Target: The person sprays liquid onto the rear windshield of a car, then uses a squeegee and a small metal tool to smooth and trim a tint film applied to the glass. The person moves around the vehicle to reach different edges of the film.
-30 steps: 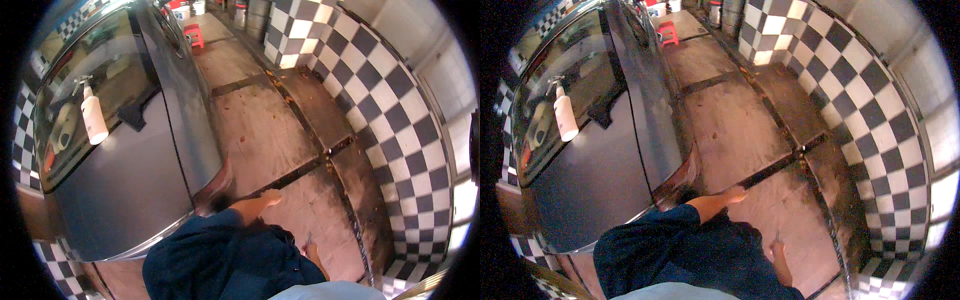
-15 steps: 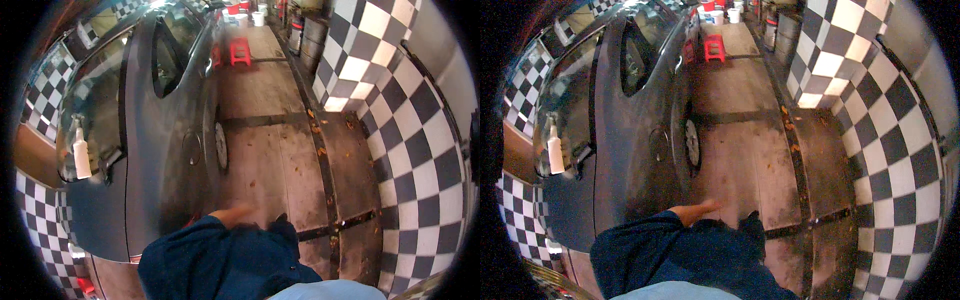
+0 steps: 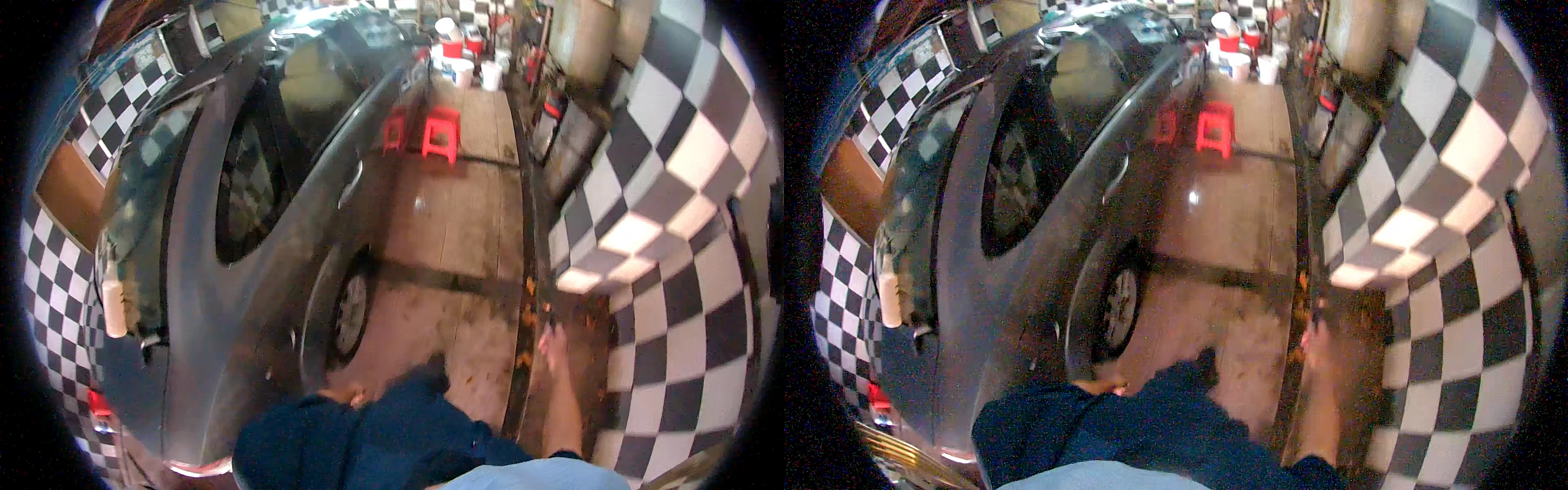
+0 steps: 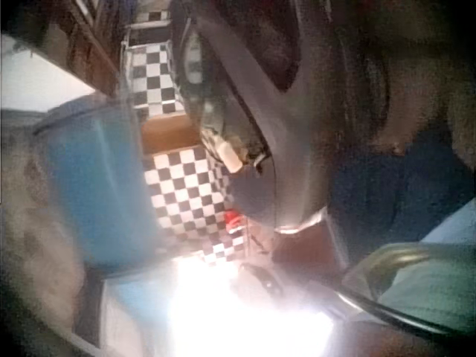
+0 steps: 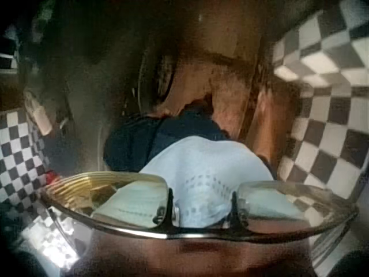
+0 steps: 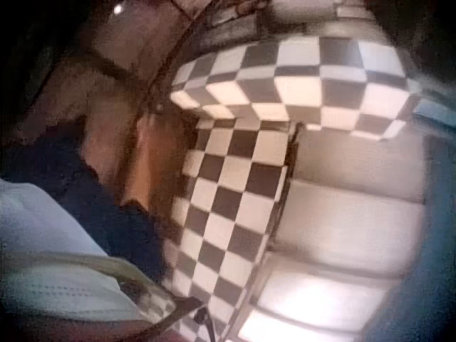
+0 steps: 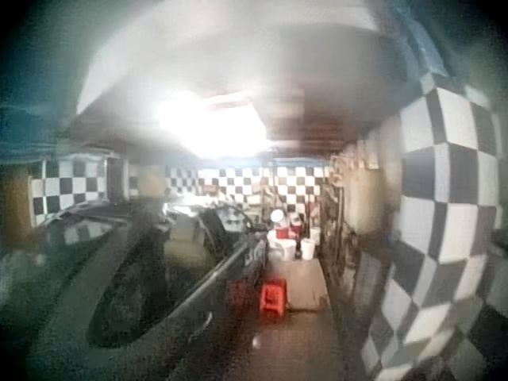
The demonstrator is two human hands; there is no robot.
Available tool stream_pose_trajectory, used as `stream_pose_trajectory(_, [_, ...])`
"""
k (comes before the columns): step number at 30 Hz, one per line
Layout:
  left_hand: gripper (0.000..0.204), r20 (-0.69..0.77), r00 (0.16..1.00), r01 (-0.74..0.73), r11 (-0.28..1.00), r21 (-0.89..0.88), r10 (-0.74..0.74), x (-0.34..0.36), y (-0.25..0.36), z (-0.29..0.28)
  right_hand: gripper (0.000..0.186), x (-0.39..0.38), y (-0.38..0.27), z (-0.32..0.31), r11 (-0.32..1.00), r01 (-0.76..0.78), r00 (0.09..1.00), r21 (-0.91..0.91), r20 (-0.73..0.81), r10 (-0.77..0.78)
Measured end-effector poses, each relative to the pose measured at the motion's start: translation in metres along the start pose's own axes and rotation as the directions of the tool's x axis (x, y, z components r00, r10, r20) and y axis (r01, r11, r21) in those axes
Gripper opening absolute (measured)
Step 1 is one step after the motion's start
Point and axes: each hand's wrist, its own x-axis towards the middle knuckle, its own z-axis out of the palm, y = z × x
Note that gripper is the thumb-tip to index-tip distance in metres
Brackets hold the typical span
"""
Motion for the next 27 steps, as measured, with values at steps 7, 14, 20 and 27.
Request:
stream_pose_trajectory(7, [0.025, -0.413, 0.879, -0.406, 0.829, -0.385, 0.239, 0.184, 0.111, -0.135, 0.029, 0.05, 0.123, -0.032, 0.776, -0.535, 0.836, -0.334, -0.077, 0.543])
stream_pose_trajectory(14, [0.032, -0.416, 0.897, -0.369, 0.775, -0.513, 0.152, 0.288, 0.265, -0.315, 0.026, 0.212, 0.096, -0.057, 0.707, -0.692, 0.721, -0.145, -0.192, 0.666])
stream_pose_trajectory(20, [0.033, -0.239, 0.961, 0.019, 0.89, -0.455, -0.143, 0.33, 0.287, -0.395, 0.024, 0.416, 0.063, -0.084, 0.814, -0.577, 0.816, -0.061, -0.076, 0.573])
stream_pose_trajectory(27, [0.031, -0.134, 0.894, 0.112, 0.503, -0.857, -0.428, 0.409, 0.336, -0.499, 0.018, 0.791, -0.207, 0.084, 0.978, -0.027, 0.987, -0.209, 0.151, 0.06])
